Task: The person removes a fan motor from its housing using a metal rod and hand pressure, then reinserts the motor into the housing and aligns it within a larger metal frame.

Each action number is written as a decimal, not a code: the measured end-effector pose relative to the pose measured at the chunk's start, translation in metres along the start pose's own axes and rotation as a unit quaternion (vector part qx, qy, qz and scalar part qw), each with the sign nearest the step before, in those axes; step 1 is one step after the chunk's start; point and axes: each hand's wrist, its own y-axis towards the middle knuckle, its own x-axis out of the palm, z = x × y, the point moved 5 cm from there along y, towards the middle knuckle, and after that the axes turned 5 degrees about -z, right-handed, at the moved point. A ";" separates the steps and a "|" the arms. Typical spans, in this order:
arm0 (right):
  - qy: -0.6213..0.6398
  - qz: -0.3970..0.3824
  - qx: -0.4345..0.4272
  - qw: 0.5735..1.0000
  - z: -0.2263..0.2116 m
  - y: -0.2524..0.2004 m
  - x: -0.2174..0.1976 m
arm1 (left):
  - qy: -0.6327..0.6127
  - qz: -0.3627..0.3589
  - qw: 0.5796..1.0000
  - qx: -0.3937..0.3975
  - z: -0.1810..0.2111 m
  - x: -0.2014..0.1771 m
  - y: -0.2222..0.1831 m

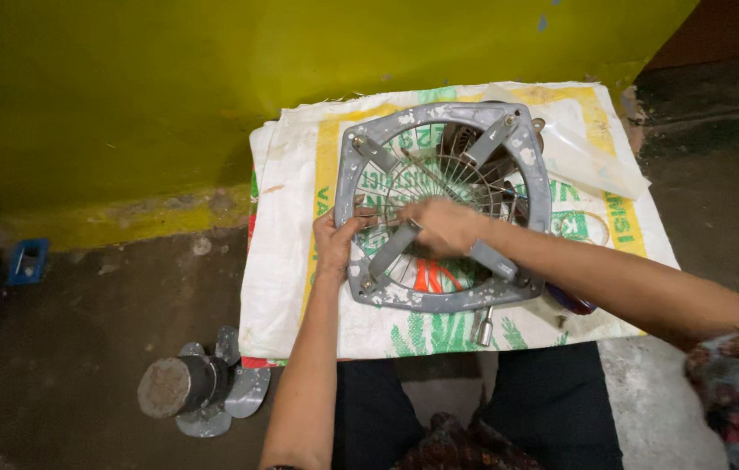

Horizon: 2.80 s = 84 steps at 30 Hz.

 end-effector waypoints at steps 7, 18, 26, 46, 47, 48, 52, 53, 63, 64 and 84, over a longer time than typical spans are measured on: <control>-0.089 -0.011 -0.040 0.995 0.024 0.000 -0.007 | 0.031 0.010 0.999 0.012 -0.004 -0.006 0.002; -0.022 -0.103 0.094 0.990 0.014 0.010 -0.022 | 0.025 0.004 1.000 0.016 0.001 -0.006 0.000; -0.074 -0.085 0.104 0.988 0.021 0.002 -0.015 | 0.008 0.001 1.000 0.014 -0.001 -0.003 0.002; -0.022 0.014 -0.015 1.000 0.004 0.011 -0.021 | 0.023 0.006 1.000 0.009 0.003 0.000 0.001; -0.064 0.045 -0.034 0.996 0.018 0.015 -0.035 | 0.016 0.005 1.000 0.005 0.003 -0.001 -0.001; -0.105 0.077 -0.053 0.990 0.021 0.018 -0.045 | 0.008 0.004 1.000 0.001 0.002 -0.001 -0.001; -0.032 0.022 0.132 0.990 0.023 0.027 -0.053 | -0.001 0.001 1.000 -0.003 -0.001 -0.001 0.001; -0.019 -0.009 0.072 0.997 -0.003 0.032 -0.037 | 0.012 0.000 1.000 0.006 -0.002 0.000 0.003; -0.014 0.011 -0.019 1.000 -0.022 0.043 -0.022 | 0.077 0.016 0.996 0.028 -0.005 -0.005 0.003; -0.050 0.013 0.017 0.999 -0.011 0.044 -0.026 | 0.076 0.023 0.996 0.031 -0.002 -0.005 0.001; 0.009 0.012 0.202 0.979 0.017 -0.050 -0.057 | 0.046 0.005 0.999 0.003 0.002 0.008 0.001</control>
